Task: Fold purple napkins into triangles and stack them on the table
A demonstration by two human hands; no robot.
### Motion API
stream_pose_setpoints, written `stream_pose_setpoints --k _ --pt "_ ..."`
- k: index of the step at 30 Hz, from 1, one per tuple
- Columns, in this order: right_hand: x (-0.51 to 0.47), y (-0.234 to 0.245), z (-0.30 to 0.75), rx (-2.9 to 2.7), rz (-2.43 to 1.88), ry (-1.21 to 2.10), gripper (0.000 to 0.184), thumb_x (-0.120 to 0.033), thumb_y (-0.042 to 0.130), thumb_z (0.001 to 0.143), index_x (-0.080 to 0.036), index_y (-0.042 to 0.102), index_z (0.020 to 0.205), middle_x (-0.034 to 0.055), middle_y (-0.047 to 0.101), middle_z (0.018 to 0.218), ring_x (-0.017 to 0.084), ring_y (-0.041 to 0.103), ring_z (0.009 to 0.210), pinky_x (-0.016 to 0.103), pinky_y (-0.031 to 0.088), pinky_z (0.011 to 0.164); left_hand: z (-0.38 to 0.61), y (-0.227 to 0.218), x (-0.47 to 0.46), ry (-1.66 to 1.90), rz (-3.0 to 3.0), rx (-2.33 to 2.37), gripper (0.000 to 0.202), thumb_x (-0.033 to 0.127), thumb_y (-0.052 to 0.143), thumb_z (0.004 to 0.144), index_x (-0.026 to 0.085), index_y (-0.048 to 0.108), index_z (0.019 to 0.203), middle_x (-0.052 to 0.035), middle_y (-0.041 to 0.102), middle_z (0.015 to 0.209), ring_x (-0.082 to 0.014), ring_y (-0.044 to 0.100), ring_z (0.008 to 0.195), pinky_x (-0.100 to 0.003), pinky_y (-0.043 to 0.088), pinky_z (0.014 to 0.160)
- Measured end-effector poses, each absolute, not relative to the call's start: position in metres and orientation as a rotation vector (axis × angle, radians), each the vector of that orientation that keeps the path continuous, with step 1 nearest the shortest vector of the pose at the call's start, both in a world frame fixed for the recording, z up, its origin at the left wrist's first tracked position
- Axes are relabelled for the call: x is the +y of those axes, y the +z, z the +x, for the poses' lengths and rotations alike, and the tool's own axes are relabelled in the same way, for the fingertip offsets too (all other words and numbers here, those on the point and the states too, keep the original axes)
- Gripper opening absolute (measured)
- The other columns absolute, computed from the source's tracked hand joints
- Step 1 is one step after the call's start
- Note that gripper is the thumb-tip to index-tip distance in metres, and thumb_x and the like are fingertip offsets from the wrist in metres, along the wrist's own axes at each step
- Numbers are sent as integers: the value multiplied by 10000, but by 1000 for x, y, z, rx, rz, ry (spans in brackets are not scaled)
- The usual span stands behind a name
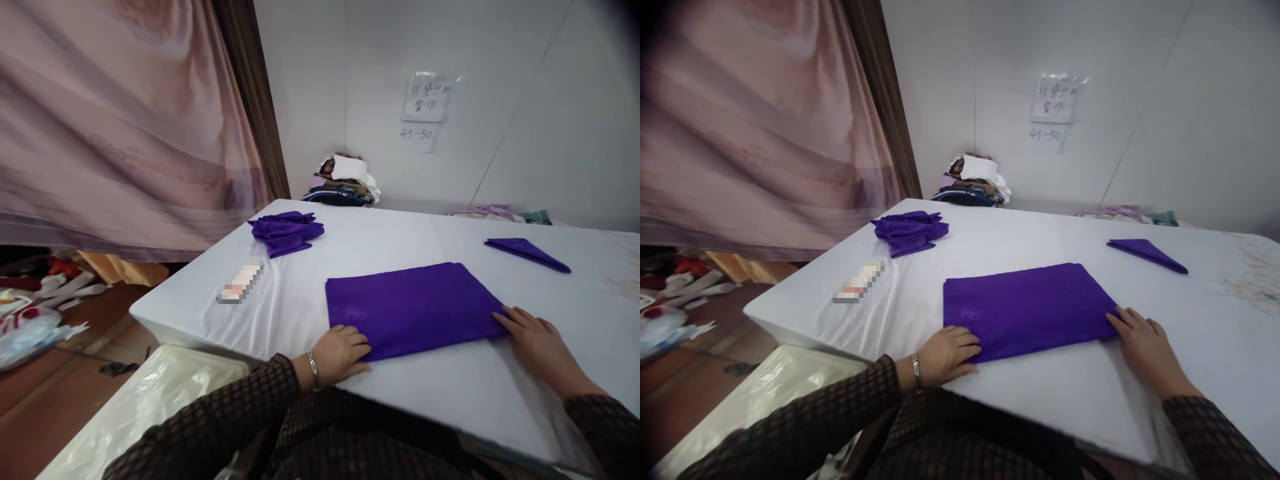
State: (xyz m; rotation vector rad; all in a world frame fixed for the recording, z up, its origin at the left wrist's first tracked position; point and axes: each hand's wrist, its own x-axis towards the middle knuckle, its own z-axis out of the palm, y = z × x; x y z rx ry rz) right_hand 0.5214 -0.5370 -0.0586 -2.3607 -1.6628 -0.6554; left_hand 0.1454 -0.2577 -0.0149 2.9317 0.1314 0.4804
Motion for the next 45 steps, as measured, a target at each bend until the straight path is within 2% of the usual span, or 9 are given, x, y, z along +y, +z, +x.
stream_pose_setpoints --k 3,8,11,14,18,25,31,39,45 --pt "-534 -57 492 -1662 -2361 -571 490 -125 365 786 -219 581 1216 149 554 1297 338 455 1242 562 340 966 140 -15 -252 498 2758 84 285 417 499 892 260 646 1080 -19 688 1081 -176 618 994 -296 465 886" --pt "-485 -44 408 -1894 -2112 -290 411 -315 375 911 -251 526 1289 89 539 1332 262 428 1282 518 329 1028 150 -20 -177 639 2583 968 237 281 531 867 183 653 1045 -73 674 1053 -188 616 967 -317 469 887" --pt "-455 -36 370 -2047 -1988 -109 405 -367 399 932 -267 511 1309 75 492 1381 240 375 1320 510 285 1067 163 -22 -154 499 2585 1187 289 318 581 838 151 651 1062 -100 654 1068 -216 598 982 -329 455 883" --pt "-437 -34 350 -2111 -1944 17 423 -406 410 937 -268 493 1328 73 448 1417 242 337 1342 523 247 1087 174 -24 -154 457 2577 1277 233 337 599 823 162 688 951 -94 653 1004 -232 585 970 -335 446 851" --pt "-431 -42 342 -2092 -1967 156 468 -448 411 932 -263 459 1360 88 409 1441 253 312 1354 540 222 1094 178 -29 -157 507 2550 1290 124 265 596 820 183 689 811 -61 648 922 -198 580 920 -306 429 825" --pt "-434 -45 340 -2081 -2016 280 499 -491 373 937 -251 450 1369 87 344 1475 253 272 1372 537 203 1104 186 -18 -147 687 2587 1185 140 243 545 845 173 659 803 -58 636 903 -182 568 895 -300 421 816" --pt "-433 -46 339 -2064 -1997 294 490 -479 403 929 -256 460 1362 92 341 1476 266 277 1369 539 217 1099 199 -23 -136 474 2621 1269 151 203 540 819 165 672 757 -85 647 920 -225 572 928 -329 434 792" --pt "-432 -49 338 -2039 -1996 306 483 -469 419 924 -258 472 1355 88 342 1478 275 265 1373 537 201 1103 193 -31 -135 477 2632 1269 215 297 564 840 181 680 979 -83 640 1062 -230 555 1018 -329 430 861" --pt "-429 -29 332 -2006 -1979 350 506 -469 432 920 -234 451 1369 108 339 1480 265 249 1378 523 164 1111 195 -32 -126 417 2742 1185 212 325 536 846 176 687 844 -89 650 976 -247 574 966 -339 452 826"
